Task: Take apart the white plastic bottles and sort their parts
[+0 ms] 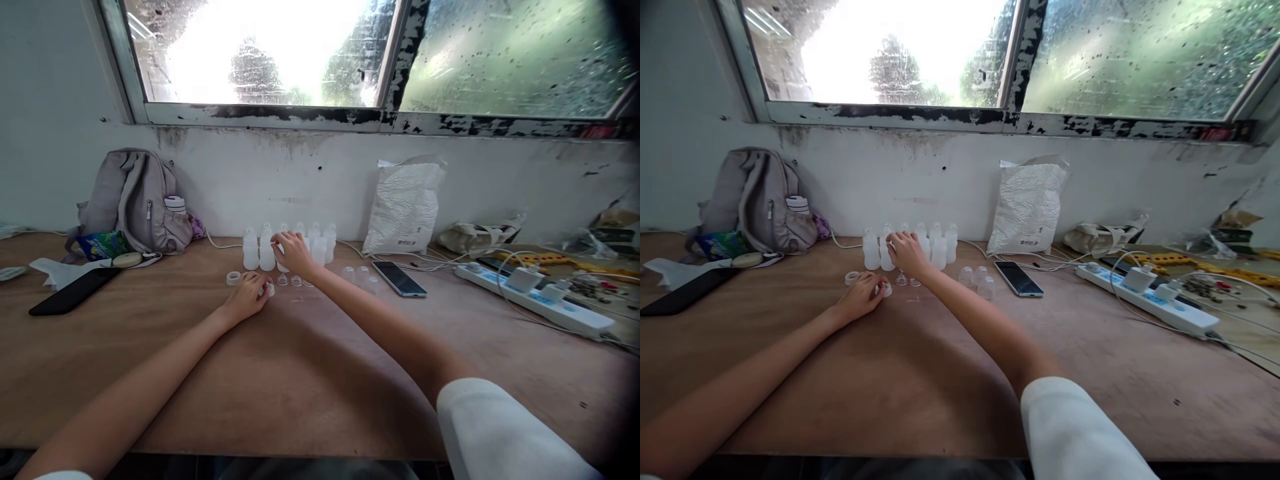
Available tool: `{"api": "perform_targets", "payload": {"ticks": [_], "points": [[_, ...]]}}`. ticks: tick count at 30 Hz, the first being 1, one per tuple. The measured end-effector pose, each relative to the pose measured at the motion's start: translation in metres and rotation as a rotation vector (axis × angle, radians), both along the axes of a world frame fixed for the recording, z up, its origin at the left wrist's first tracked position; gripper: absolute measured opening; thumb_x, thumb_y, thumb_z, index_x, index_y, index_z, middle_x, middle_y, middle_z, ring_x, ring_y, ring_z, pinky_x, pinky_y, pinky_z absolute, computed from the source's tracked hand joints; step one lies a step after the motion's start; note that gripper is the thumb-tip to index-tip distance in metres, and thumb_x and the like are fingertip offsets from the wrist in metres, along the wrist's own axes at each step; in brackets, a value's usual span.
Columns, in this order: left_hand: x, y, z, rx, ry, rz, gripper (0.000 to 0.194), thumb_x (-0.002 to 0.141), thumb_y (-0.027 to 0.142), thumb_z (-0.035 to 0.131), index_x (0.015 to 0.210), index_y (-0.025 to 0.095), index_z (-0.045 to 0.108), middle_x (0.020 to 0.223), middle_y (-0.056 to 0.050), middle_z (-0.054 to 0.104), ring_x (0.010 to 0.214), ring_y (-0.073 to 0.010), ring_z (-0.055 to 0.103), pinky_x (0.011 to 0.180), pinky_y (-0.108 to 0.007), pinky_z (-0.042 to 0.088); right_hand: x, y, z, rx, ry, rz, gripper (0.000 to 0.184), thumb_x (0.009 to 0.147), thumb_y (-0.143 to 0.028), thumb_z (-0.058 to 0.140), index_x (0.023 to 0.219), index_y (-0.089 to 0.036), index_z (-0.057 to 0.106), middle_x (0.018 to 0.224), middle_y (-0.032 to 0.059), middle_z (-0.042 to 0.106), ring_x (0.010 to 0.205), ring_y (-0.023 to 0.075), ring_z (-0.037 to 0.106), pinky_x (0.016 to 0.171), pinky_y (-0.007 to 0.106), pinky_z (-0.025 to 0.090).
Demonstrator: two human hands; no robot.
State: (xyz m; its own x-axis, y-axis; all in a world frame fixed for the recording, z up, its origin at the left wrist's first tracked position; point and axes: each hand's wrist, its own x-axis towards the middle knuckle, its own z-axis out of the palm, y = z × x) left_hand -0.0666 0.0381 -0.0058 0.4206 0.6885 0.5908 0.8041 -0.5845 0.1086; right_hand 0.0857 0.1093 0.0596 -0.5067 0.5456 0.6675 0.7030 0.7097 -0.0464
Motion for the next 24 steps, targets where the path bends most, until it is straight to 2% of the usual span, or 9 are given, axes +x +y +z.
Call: {"api": "perform_targets", "payload": {"ticks": [3,7,9,12,18,21,24], "points": [[0.003,-0.005,0.005,0.025,-0.005,-0.056,0.014,0.079,0.019,0.039,0.082,0.018,0.053,0.078,-0.005,0.057,0.08,-0.0194,0.051,0.077,-0.033,0.039,0.01,-0.019,-0.026,0.021,-0.148,-0.022,0.021,0.083,-0.021,0.038,0.096,-0.017,0.054,0.094,0.0104,0.059,0.095,0.0244,0.045,0.086,0.038,0.024],[0.006,-0.008,0.008,0.028,-0.003,-0.047,0.016,0.076,0.026,0.046,0.089,0.018,0.051,0.087,-0.006,0.057,0.086,-0.0215,0.05,0.079,-0.035,0.038,0.016,-0.023,-0.049,-0.045,-0.256,-0.133,0.019,0.078,-0.021,0.046,0.092,-0.017,0.058,0.093,0.0122,0.061,0.099,0.0285,0.044,0.091,0.05,0.015],[0.006,-0.007,0.007,0.007,0.001,-0.038,0.023,0.074,0.03,0.05,0.094,0.018,0.05,0.091,-0.006,0.056,0.087,-0.0224,0.05,0.08,-0.036,0.039,0.016,-0.021,-0.052,-0.108,-0.288,-0.14,0.016,0.077,-0.02,0.047,0.088,-0.018,0.059,0.088,0.0108,0.064,0.098,0.0277,0.046,0.092,0.052,0.011],[0.006,-0.005,0.004,-0.034,0.034,-0.028,0.032,0.069,0.034,0.055,0.096,0.018,0.049,0.093,-0.007,0.055,0.088,-0.0235,0.051,0.079,-0.037,0.039,0.018,-0.023,-0.048,-0.124,-0.292,-0.089,0.017,0.079,-0.018,0.045,0.087,-0.02,0.059,0.084,0.0077,0.065,0.095,0.0243,0.048,0.095,0.05,0.01],[0.005,-0.002,0.0,-0.078,0.064,0.023,0.03,0.07,0.036,0.054,0.093,0.019,0.048,0.087,-0.006,0.057,0.084,-0.0231,0.051,0.076,-0.036,0.04,0.052,-0.062,-0.039,-0.138,-0.122,0.001,0.022,0.08,-0.024,0.047,0.101,-0.019,0.052,0.09,0.0077,0.063,0.092,0.0224,0.049,0.088,0.039,0.024],[0.005,-0.004,0.003,-0.077,0.052,0.025,0.024,0.074,0.036,0.05,0.091,0.02,0.049,0.081,-0.004,0.058,0.081,-0.022,0.052,0.072,-0.035,0.042,0.07,-0.084,-0.046,-0.232,-0.075,0.051,0.028,0.077,-0.028,0.052,0.104,-0.019,0.05,0.083,0.006,0.063,0.089,0.0212,0.051,0.084,0.036,0.029],[0.008,-0.009,0.005,-0.071,-0.035,-0.029,0.022,0.078,0.036,0.047,0.092,0.02,0.049,0.083,-0.003,0.058,0.079,-0.0191,0.054,0.071,-0.032,0.043,0.077,-0.096,-0.061,-0.362,0.003,0.115,0.033,0.077,-0.03,0.053,0.108,-0.019,0.046,0.082,0.0045,0.061,0.085,0.0185,0.053,0.079,0.032,0.034]]}}
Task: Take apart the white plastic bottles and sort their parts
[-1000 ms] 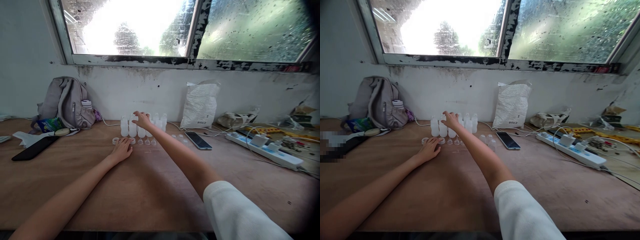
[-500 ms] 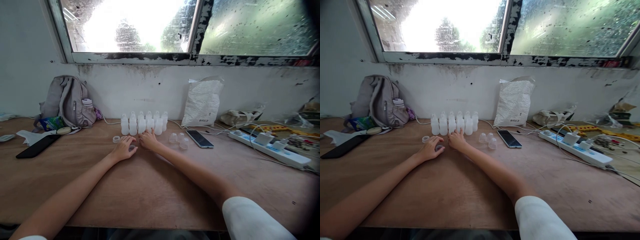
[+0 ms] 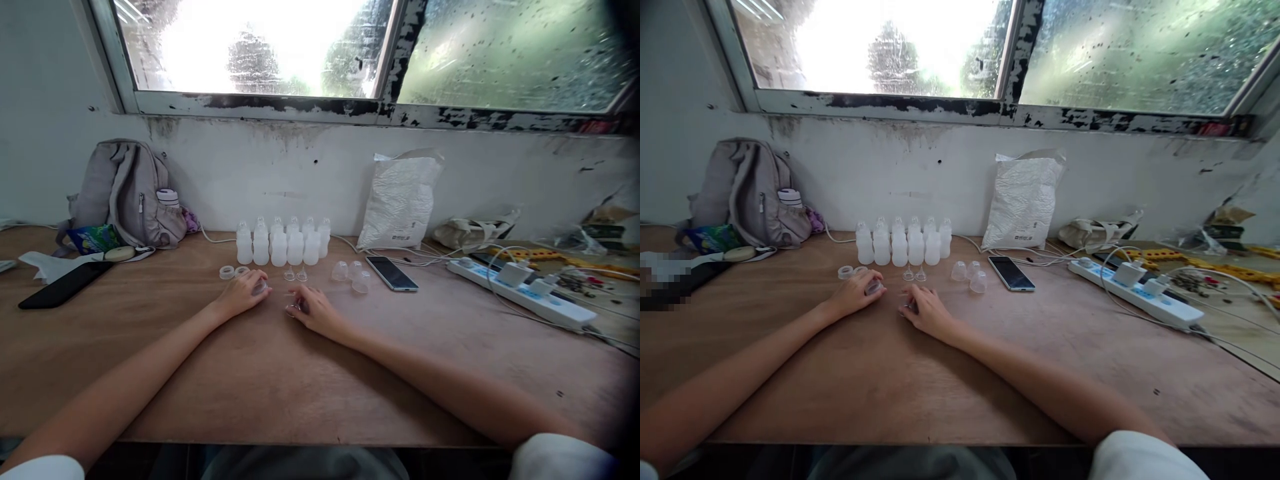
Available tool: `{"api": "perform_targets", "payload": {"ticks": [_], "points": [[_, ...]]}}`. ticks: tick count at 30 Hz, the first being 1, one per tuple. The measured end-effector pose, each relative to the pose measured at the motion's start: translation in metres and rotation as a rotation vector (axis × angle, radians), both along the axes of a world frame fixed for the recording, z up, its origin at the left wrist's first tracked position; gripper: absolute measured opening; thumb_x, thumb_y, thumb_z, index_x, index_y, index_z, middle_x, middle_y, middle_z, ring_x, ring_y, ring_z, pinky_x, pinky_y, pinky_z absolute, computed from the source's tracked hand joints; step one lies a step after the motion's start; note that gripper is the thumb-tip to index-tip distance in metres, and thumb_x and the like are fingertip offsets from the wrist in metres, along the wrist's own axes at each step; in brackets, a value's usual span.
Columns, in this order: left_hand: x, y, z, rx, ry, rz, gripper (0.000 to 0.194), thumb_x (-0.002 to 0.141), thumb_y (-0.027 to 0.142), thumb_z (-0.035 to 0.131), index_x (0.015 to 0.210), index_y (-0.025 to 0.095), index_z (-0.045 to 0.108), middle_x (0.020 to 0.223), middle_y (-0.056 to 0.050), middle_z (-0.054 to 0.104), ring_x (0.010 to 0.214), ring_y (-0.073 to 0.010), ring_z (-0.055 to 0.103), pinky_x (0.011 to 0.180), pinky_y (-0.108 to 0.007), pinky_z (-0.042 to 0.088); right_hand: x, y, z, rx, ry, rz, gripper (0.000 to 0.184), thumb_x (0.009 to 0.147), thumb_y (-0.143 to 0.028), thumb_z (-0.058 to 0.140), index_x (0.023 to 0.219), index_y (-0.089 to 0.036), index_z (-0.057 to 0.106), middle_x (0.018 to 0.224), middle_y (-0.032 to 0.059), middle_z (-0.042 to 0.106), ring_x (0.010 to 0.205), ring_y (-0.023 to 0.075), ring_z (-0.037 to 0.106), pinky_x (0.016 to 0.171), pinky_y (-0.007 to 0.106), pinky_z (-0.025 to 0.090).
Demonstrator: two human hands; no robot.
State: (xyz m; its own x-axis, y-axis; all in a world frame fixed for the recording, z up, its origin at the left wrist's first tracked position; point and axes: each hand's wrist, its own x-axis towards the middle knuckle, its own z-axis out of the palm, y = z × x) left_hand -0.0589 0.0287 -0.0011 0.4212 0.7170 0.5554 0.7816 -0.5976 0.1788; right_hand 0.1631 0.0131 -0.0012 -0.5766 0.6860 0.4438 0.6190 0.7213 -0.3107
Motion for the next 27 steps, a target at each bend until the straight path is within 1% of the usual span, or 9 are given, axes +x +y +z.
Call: {"api": "perform_targets", "payload": {"ticks": [2,4,6,9,12,14,19,23,27], "points": [[0.006,-0.005,-0.001,-0.02,-0.122,-0.046,0.024,0.078,0.039,0.048,0.093,0.02,0.049,0.083,-0.002,0.058,0.075,-0.016,0.056,0.068,-0.029,0.046,0.0,-0.002,-0.008,-0.048,0.044,0.018,0.034,0.077,-0.03,0.053,0.108,-0.019,0.046,0.084,0.0048,0.061,0.086,0.0177,0.054,0.078,0.031,0.037],[0.015,-0.012,-0.002,-0.059,-0.267,-0.09,0.029,0.075,0.042,0.051,0.094,0.02,0.048,0.085,-0.001,0.058,0.073,-0.0137,0.057,0.062,-0.026,0.049,0.0,-0.001,-0.011,-0.071,0.082,0.036,0.037,0.075,-0.03,0.056,0.109,-0.02,0.046,0.084,0.0045,0.061,0.086,0.0173,0.054,0.078,0.03,0.038],[0.027,-0.019,-0.003,-0.094,-0.384,-0.139,0.034,0.072,0.042,0.056,0.096,0.021,0.047,0.09,-0.002,0.057,0.077,-0.0133,0.058,0.06,-0.023,0.051,0.0,0.0,-0.009,-0.103,0.138,0.063,0.038,0.072,-0.03,0.059,0.108,-0.02,0.048,0.082,0.0035,0.062,0.081,0.0166,0.056,0.075,0.029,0.04],[0.041,-0.029,-0.002,-0.106,-0.454,-0.224,0.036,0.069,0.039,0.06,0.097,0.02,0.047,0.099,-0.004,0.055,0.087,-0.0145,0.057,0.066,-0.025,0.054,0.002,0.0,-0.002,-0.163,0.203,0.133,0.03,0.073,-0.029,0.058,0.101,-0.02,0.053,0.084,0.0029,0.063,0.077,0.0158,0.058,0.071,0.027,0.041],[0.045,-0.034,0.0,-0.074,-0.408,-0.319,0.029,0.072,0.035,0.06,0.093,0.019,0.05,0.101,-0.006,0.054,0.095,-0.0154,0.054,0.074,-0.026,0.053,0.003,-0.001,0.003,-0.176,0.15,0.147,0.019,0.073,-0.027,0.057,0.091,-0.02,0.06,0.08,0.0029,0.063,0.074,0.0171,0.056,0.068,0.027,0.041],[0.045,-0.035,0.0,-0.059,-0.342,-0.354,0.024,0.074,0.033,0.058,0.093,0.019,0.052,0.103,-0.006,0.053,0.099,-0.0156,0.053,0.078,-0.027,0.051,0.004,-0.002,0.004,-0.169,0.115,0.145,0.017,0.073,-0.027,0.056,0.087,-0.019,0.063,0.074,0.0027,0.063,0.069,0.0171,0.055,0.066,0.027,0.041],[0.044,-0.035,0.0,-0.032,-0.216,-0.349,0.02,0.078,0.03,0.052,0.096,0.019,0.05,0.111,-0.008,0.054,0.105,-0.0175,0.051,0.09,-0.033,0.044,0.006,0.0,0.003,-0.249,0.166,0.149,0.018,0.076,-0.026,0.05,0.077,-0.017,0.065,0.071,0.001,0.063,0.066,0.0158,0.054,0.062,0.025,0.04],[0.045,-0.035,0.001,-0.039,-0.17,-0.32,0.023,0.08,0.029,0.049,0.101,0.019,0.047,0.116,-0.009,0.052,0.109,-0.0178,0.048,0.093,-0.034,0.04,0.007,0.003,0.003,-0.347,0.26,0.184,0.019,0.076,-0.023,0.049,0.071,-0.014,0.065,0.068,-0.0003,0.062,0.066,0.0154,0.055,0.062,0.024,0.04],[0.046,-0.036,0.003,-0.047,-0.156,-0.326,0.026,0.082,0.028,0.047,0.106,0.02,0.043,0.117,-0.008,0.051,0.109,-0.0172,0.047,0.093,-0.034,0.04,0.007,0.007,0.001,-0.406,0.358,0.135,0.018,0.074,-0.02,0.048,0.077,-0.013,0.064,0.072,0.0011,0.064,0.069,0.0159,0.056,0.065,0.025,0.042]]}}
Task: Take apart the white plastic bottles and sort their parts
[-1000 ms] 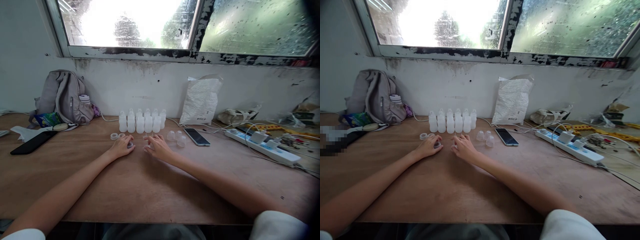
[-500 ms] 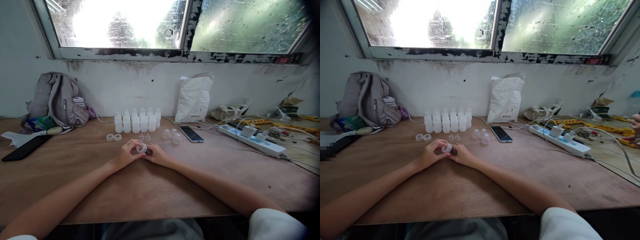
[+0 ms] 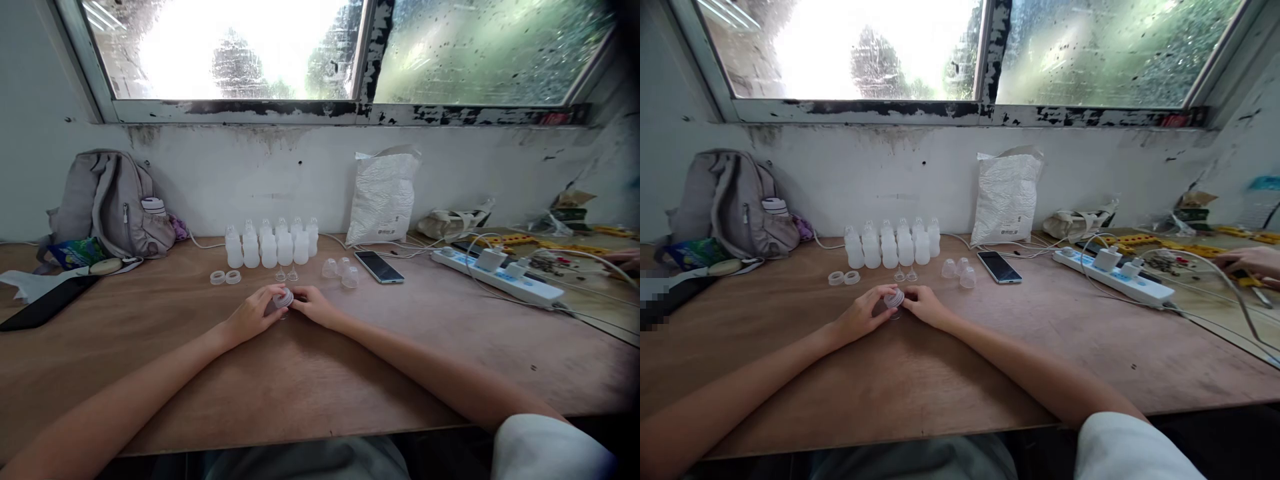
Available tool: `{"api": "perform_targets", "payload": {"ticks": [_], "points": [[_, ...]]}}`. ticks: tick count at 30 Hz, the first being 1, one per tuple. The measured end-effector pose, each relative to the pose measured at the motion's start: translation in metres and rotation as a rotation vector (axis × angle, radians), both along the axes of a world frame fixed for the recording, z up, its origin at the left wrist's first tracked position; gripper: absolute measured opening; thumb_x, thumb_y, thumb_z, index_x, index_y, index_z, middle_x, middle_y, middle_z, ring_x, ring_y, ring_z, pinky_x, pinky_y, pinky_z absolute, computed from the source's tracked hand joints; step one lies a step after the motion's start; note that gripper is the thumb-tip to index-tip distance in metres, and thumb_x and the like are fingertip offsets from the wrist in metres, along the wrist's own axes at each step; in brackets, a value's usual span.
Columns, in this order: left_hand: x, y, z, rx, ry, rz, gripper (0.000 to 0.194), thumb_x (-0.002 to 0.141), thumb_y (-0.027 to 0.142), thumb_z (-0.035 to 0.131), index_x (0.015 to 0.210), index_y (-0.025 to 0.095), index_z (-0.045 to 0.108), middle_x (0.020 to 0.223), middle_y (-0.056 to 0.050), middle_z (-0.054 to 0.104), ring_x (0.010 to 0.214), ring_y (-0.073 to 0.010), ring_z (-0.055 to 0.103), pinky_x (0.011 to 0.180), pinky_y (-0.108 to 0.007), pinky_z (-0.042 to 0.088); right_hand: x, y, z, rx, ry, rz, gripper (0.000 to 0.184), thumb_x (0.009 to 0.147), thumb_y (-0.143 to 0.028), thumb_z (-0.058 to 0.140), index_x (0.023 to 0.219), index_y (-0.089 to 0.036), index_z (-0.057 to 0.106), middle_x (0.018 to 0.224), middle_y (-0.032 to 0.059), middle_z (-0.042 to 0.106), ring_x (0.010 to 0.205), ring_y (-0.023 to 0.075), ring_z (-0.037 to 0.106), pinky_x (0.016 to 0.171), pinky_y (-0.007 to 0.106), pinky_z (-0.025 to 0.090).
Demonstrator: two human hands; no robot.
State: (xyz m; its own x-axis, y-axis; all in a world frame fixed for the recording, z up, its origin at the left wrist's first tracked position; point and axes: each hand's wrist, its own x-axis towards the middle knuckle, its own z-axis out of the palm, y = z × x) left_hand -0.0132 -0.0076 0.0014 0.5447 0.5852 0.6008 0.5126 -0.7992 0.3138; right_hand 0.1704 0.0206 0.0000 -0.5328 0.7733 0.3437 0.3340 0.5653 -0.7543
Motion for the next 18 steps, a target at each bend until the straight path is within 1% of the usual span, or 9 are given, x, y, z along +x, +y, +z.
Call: {"api": "perform_targets", "payload": {"ticks": [3,5,8,11,15,18], "points": [[0.0,0.0,-0.001,-0.01,-0.005,0.016,0.033,0.081,0.03,0.048,0.111,0.021,0.039,0.115,-0.007,0.051,0.106,-0.017,0.049,0.091,-0.033,0.041,0.0,0.003,-0.004,-0.056,0.082,-0.049,0.021,0.071,-0.014,0.047,0.084,-0.012,0.064,0.079,0.0032,0.066,0.074,0.0168,0.059,0.069,0.027,0.044],[-0.001,0.0,-0.003,-0.025,-0.014,0.04,0.039,0.079,0.033,0.051,0.114,0.022,0.037,0.112,-0.006,0.052,0.1,-0.0165,0.053,0.087,-0.033,0.044,0.0,0.005,-0.006,-0.071,0.129,-0.072,0.026,0.068,-0.009,0.046,0.088,-0.013,0.063,0.084,0.0039,0.066,0.078,0.0167,0.06,0.073,0.028,0.045],[-0.001,0.001,-0.006,-0.044,-0.034,0.08,0.043,0.076,0.035,0.054,0.114,0.023,0.037,0.105,-0.004,0.054,0.09,-0.0152,0.056,0.082,-0.032,0.047,0.0,0.007,-0.009,-0.04,0.138,-0.115,0.031,0.066,-0.006,0.044,0.088,-0.015,0.063,0.085,0.0038,0.066,0.08,0.0162,0.06,0.075,0.028,0.046],[-0.001,0.001,-0.006,-0.035,-0.045,0.1,0.042,0.075,0.035,0.056,0.111,0.022,0.039,0.1,-0.004,0.055,0.087,-0.0154,0.056,0.08,-0.032,0.047,0.0,0.007,-0.01,-0.001,0.115,-0.146,0.029,0.067,-0.006,0.044,0.086,-0.016,0.064,0.084,0.0035,0.067,0.078,0.0158,0.06,0.074,0.029,0.046],[0.0,0.0,-0.001,-0.012,0.002,0.059,0.037,0.074,0.031,0.057,0.106,0.02,0.043,0.1,-0.005,0.054,0.094,-0.0178,0.053,0.084,-0.032,0.044,0.0,0.004,-0.008,0.01,0.114,-0.169,0.025,0.07,-0.008,0.046,0.086,-0.015,0.063,0.081,0.004,0.066,0.074,0.0147,0.06,0.07,0.028,0.047],[0.002,-0.001,0.004,-0.057,0.075,0.01,0.037,0.071,0.031,0.058,0.104,0.019,0.047,0.101,-0.006,0.053,0.096,-0.0193,0.051,0.085,-0.032,0.042,0.0,0.002,-0.006,0.047,0.115,-0.19,0.022,0.071,-0.01,0.047,0.086,-0.014,0.063,0.077,0.0041,0.066,0.071,0.0139,0.06,0.067,0.026,0.047]]}}
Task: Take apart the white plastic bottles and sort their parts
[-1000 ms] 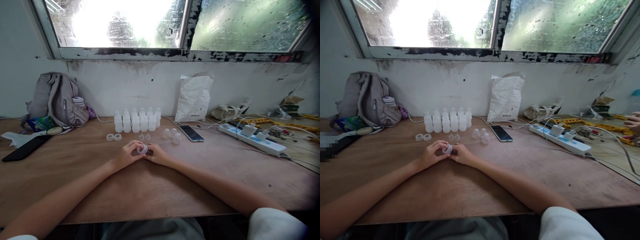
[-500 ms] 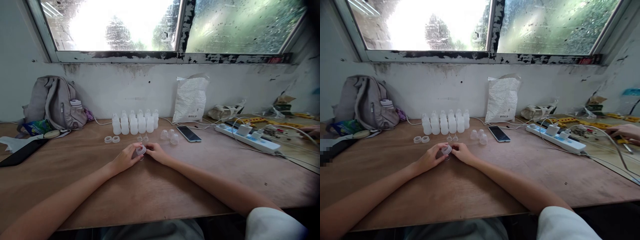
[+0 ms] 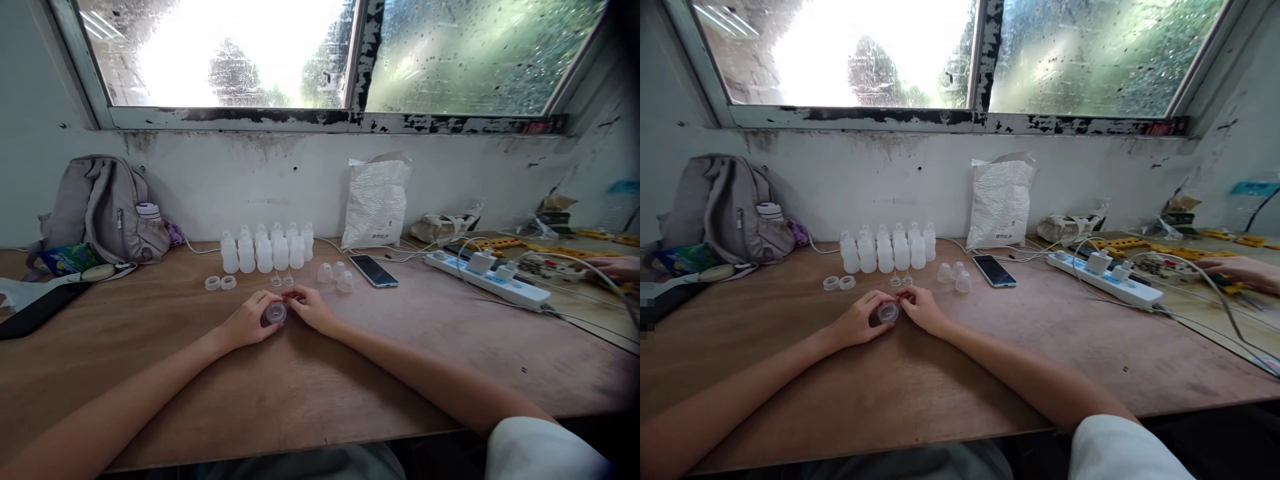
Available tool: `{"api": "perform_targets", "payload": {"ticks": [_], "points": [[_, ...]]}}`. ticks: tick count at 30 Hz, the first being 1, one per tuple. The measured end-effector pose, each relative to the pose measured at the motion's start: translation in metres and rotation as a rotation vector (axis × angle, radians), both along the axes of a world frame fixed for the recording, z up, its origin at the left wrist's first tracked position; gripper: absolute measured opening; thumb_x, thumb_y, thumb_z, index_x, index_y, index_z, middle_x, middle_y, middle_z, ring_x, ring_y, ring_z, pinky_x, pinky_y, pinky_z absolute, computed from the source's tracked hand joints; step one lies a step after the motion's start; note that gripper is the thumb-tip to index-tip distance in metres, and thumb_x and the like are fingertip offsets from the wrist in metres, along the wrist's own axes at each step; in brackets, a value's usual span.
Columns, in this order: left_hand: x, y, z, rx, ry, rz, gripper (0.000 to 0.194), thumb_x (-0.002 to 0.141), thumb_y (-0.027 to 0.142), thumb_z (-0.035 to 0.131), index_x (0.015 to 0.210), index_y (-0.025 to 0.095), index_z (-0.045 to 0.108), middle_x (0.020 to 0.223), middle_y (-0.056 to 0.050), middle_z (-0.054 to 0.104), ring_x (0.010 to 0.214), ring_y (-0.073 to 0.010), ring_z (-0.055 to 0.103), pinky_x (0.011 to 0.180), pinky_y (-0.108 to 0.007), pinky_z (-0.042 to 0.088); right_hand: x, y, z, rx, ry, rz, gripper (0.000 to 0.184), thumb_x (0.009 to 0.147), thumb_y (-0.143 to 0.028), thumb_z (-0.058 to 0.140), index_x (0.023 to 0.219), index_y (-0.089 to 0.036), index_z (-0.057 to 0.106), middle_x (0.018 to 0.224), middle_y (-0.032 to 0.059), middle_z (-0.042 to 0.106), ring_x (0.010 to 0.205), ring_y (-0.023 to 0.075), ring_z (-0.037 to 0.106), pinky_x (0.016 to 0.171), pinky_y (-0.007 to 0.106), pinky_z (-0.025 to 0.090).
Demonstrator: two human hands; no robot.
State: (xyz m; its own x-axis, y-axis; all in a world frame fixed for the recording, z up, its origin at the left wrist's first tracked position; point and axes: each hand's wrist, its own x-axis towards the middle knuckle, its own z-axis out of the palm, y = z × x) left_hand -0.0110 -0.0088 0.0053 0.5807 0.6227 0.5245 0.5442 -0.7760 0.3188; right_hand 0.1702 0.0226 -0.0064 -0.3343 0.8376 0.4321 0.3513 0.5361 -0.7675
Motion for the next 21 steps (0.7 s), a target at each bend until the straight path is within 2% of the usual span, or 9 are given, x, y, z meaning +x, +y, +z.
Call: {"api": "perform_targets", "payload": {"ticks": [3,6,11,15,19,21], "points": [[0.001,0.0,0.003,-0.065,0.052,0.001,0.041,0.071,0.037,0.058,0.107,0.019,0.049,0.102,-0.007,0.052,0.093,-0.02,0.051,0.084,-0.033,0.042,0.0,-0.002,0.001,0.051,-0.017,-0.005,0.02,0.072,-0.011,0.047,0.085,-0.015,0.062,0.075,0.0037,0.066,0.07,0.0133,0.06,0.066,0.025,0.046],[0.0,0.002,0.002,-0.101,0.034,0.023,0.035,0.076,0.038,0.052,0.106,0.019,0.05,0.099,-0.007,0.053,0.091,-0.019,0.052,0.082,-0.032,0.042,0.0,-0.005,0.004,0.108,-0.047,0.03,0.021,0.073,-0.01,0.047,0.085,-0.015,0.062,0.079,0.0036,0.065,0.073,0.013,0.06,0.067,0.024,0.046],[-0.002,0.009,-0.002,-0.117,-0.069,0.045,0.02,0.081,0.032,0.046,0.091,0.018,0.056,0.088,-0.005,0.058,0.085,-0.0165,0.053,0.078,-0.03,0.041,-0.001,-0.01,0.007,0.189,-0.123,0.032,0.019,0.072,-0.01,0.048,0.085,-0.015,0.062,0.077,0.0046,0.064,0.072,0.0133,0.058,0.068,0.025,0.045],[-0.003,0.009,-0.001,-0.125,-0.143,0.04,0.017,0.081,0.03,0.046,0.082,0.017,0.057,0.081,-0.003,0.058,0.078,-0.0144,0.054,0.072,-0.026,0.042,-0.001,-0.013,0.009,0.233,-0.175,0.069,0.015,0.076,-0.015,0.049,0.085,-0.016,0.06,0.08,0.0045,0.064,0.076,0.0145,0.057,0.071,0.026,0.044],[-0.003,0.005,0.004,-0.167,-0.23,0.101,0.019,0.081,0.032,0.046,0.084,0.017,0.056,0.077,-0.002,0.059,0.07,-0.0123,0.054,0.059,-0.022,0.042,0.001,-0.017,0.012,0.285,-0.194,0.128,0.018,0.08,-0.022,0.047,0.094,-0.016,0.057,0.089,0.0065,0.062,0.084,0.0159,0.056,0.077,0.029,0.042],[-0.003,0.005,0.004,-0.191,-0.271,0.116,0.019,0.081,0.033,0.045,0.084,0.017,0.055,0.075,-0.001,0.059,0.069,-0.0119,0.055,0.06,-0.022,0.042,0.002,-0.02,0.013,0.322,-0.191,0.184,0.024,0.081,-0.025,0.047,0.102,-0.016,0.052,0.096,0.0075,0.06,0.088,0.016,0.055,0.079,0.029,0.042]]}}
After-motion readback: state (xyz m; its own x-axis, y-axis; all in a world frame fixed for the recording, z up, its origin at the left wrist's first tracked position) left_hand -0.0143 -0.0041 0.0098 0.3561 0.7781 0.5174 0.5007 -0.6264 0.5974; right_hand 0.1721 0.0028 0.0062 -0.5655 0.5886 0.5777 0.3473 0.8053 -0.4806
